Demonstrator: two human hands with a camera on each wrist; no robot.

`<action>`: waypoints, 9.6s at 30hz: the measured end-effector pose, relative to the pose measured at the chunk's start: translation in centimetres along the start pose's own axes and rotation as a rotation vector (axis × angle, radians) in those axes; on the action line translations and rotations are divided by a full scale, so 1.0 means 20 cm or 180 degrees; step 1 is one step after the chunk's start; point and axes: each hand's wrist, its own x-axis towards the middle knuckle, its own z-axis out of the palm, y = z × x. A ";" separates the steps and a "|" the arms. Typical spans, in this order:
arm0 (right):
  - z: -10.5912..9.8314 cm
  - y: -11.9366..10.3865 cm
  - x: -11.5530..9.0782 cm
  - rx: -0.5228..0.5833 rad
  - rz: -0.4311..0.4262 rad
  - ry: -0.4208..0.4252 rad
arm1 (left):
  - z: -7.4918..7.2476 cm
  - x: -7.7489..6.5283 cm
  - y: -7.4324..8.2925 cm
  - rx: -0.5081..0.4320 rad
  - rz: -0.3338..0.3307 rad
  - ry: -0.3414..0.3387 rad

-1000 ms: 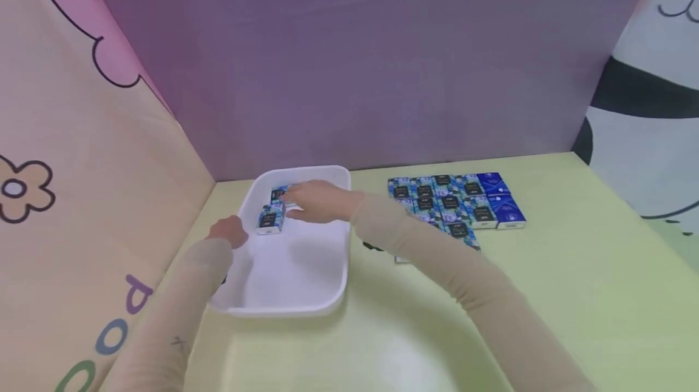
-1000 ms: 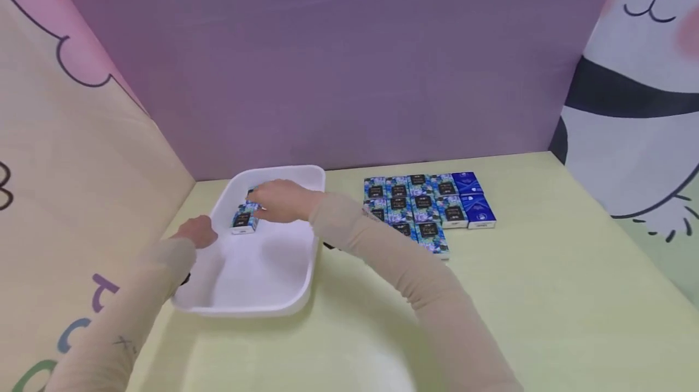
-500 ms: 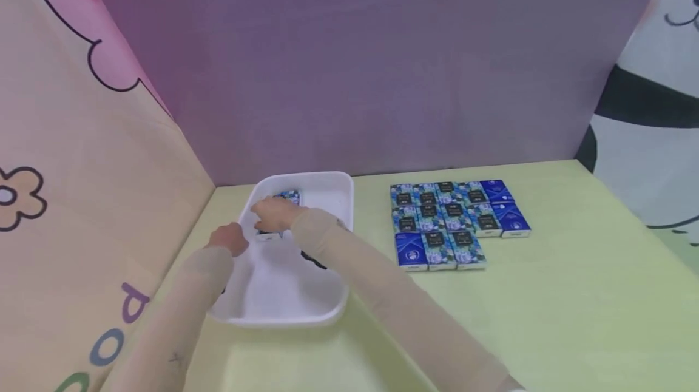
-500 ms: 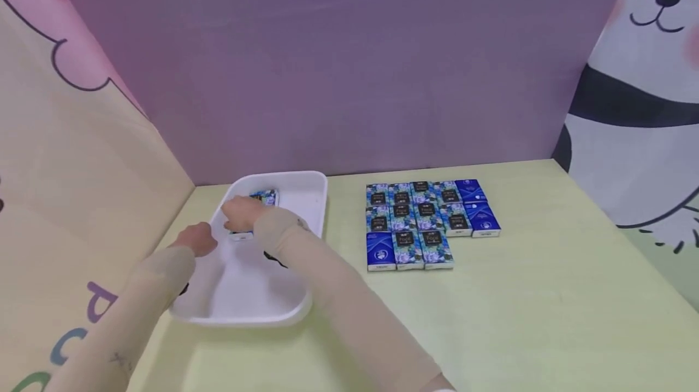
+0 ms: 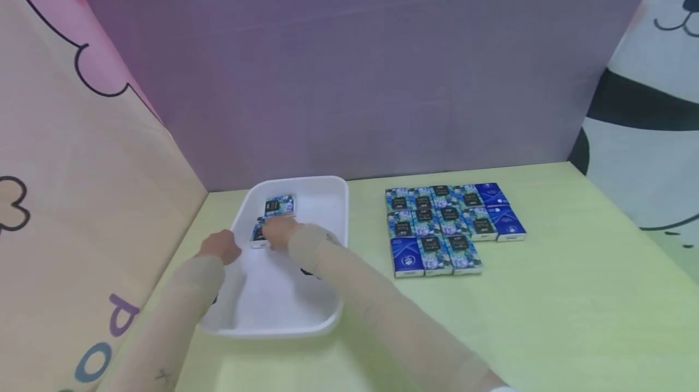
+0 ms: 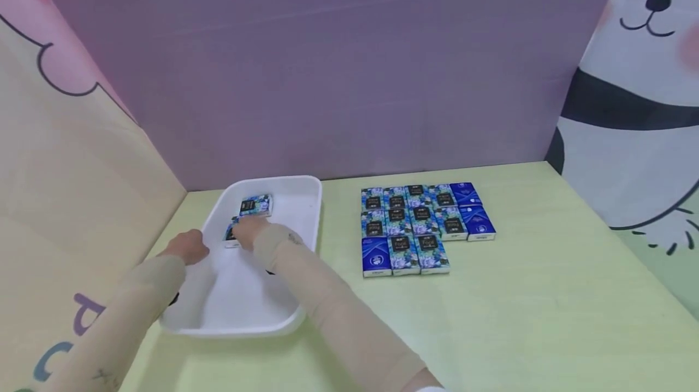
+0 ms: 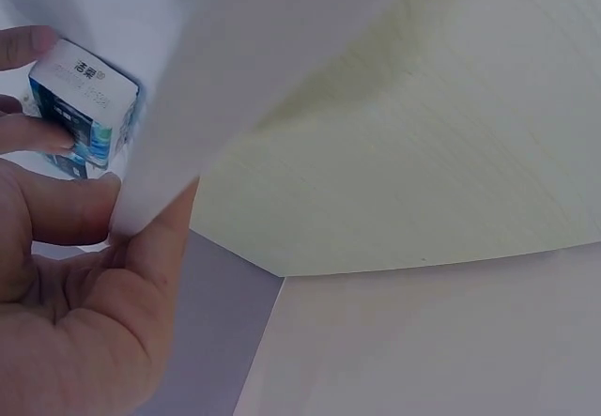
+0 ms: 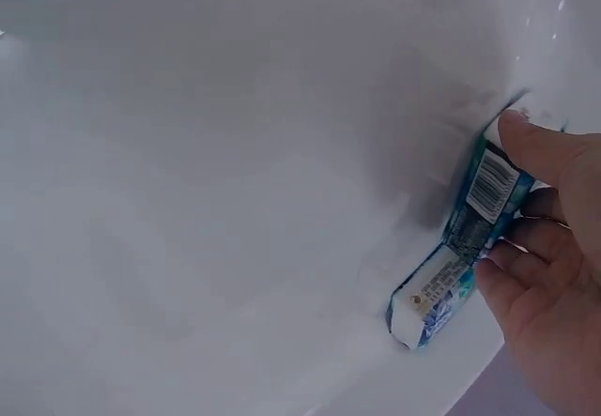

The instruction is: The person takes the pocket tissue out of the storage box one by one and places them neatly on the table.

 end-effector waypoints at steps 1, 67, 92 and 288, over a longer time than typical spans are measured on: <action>0.00 0.00 0.00 -0.0032 -0.0029 0.0033 | 0.00 0.00 0.00 -0.0011 -0.0006 -0.0004; 0.01 0.03 0.03 -0.0193 -0.0394 -0.0398 | -0.03 -0.03 0.02 0.0250 0.0271 0.0075; -0.21 0.10 -0.15 -0.0133 -0.0403 -0.0179 | 0.01 0.04 0.00 0.0270 0.0233 0.0098; 0.04 0.93 -1.46 -0.0058 -0.0581 0.0907 | 0.03 0.04 -0.02 0.0282 0.0284 0.0109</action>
